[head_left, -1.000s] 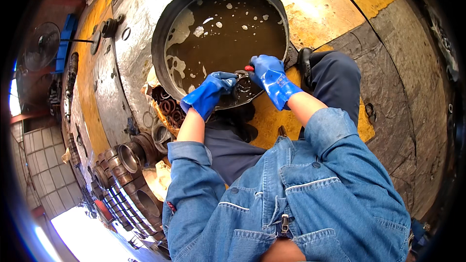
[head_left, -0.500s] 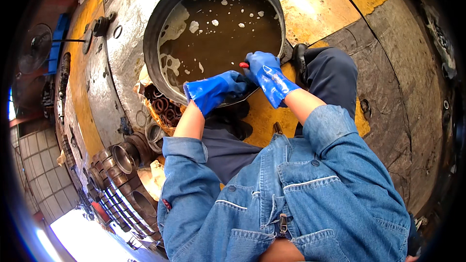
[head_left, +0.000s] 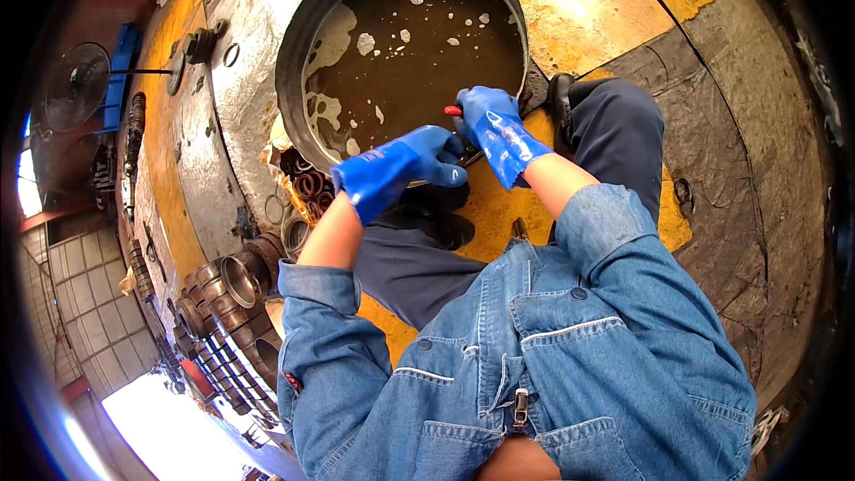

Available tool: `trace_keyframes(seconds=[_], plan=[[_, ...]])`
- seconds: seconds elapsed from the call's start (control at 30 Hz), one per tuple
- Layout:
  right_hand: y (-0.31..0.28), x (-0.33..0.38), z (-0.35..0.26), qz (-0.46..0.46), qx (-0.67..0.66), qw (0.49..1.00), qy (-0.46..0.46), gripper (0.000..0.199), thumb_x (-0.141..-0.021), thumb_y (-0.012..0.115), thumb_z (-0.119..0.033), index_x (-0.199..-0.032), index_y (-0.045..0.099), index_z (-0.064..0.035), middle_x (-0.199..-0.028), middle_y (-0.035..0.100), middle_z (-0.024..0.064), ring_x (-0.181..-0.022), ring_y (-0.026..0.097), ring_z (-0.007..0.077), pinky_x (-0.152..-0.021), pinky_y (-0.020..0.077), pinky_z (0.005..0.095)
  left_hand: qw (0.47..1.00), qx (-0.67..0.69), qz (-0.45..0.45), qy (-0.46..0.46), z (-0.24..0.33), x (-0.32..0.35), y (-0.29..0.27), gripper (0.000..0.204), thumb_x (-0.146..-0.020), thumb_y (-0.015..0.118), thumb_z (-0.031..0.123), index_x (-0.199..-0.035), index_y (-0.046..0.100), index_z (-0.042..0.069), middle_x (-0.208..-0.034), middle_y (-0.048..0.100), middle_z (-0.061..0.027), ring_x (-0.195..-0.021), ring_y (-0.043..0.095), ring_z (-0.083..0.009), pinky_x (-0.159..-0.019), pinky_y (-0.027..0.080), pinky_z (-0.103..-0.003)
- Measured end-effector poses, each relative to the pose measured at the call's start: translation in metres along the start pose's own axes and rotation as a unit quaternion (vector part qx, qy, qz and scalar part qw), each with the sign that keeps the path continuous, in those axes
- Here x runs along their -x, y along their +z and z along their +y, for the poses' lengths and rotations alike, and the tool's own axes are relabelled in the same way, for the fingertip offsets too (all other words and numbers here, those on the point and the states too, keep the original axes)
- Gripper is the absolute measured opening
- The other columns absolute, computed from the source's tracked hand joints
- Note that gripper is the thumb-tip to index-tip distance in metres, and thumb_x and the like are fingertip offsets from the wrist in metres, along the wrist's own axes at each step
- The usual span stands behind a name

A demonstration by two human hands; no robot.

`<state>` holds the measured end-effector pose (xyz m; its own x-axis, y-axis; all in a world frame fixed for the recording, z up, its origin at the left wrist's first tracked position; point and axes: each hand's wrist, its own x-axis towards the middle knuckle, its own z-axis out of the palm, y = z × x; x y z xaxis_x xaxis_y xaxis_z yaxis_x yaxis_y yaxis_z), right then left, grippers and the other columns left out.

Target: The person sits on the floor and cleans small metal rings by dipping them into a bucket of dark liquid and scrubbing them with a wire brush. The person repeatedly dips the rings into the liquid and scrubs them before placing them into a nearby container.

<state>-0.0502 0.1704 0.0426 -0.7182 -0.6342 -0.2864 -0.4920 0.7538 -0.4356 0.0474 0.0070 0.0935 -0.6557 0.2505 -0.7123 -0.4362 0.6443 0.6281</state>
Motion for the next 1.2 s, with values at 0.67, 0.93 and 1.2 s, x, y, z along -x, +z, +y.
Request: trace_keyframes(seconds=[0.67,0.93,1.2], plan=[[-0.038,-0.020,-0.023,0.010,-0.541,0.841,-0.014,0.027,-0.100,0.065,-0.025,-0.092,0.077,-0.0027,-0.083,0.073,0.0028,-0.080,0.067,0.0107,-0.079,0.0546,0.0306,0.782,0.511,0.351,0.067,-0.076,0.048,0.004,0.035,-0.098,0.074,0.022,-0.129,0.072,0.004,-0.122,0.079,-0.0084,-0.108,0.074,-0.0204,-0.094,0.053,-0.035],[-0.022,-0.045,-0.078,-0.058,-0.339,0.936,-0.071,0.025,-0.101,0.063,-0.028,-0.104,0.076,-0.0062,-0.089,0.076,0.0064,-0.083,0.069,0.0138,-0.082,0.0564,0.0345,0.774,0.492,0.395,0.051,-0.135,-0.027,-0.002,0.016,-0.100,0.073,0.005,-0.115,0.076,0.001,-0.100,0.079,-0.0059,-0.086,0.075,-0.0154,-0.075,0.057,-0.028],[0.012,-0.075,-0.019,0.038,-0.349,0.929,0.120,0.051,-0.094,0.072,-0.047,-0.107,0.078,0.0016,-0.095,0.079,0.0206,-0.093,0.078,0.0320,-0.090,0.0588,0.0419,0.773,0.498,0.391,-0.013,-0.087,-0.009,-0.011,0.016,-0.101,0.080,0.019,-0.110,0.080,0.006,-0.098,0.081,-0.0030,-0.085,0.073,-0.0122,-0.076,0.053,-0.027]])
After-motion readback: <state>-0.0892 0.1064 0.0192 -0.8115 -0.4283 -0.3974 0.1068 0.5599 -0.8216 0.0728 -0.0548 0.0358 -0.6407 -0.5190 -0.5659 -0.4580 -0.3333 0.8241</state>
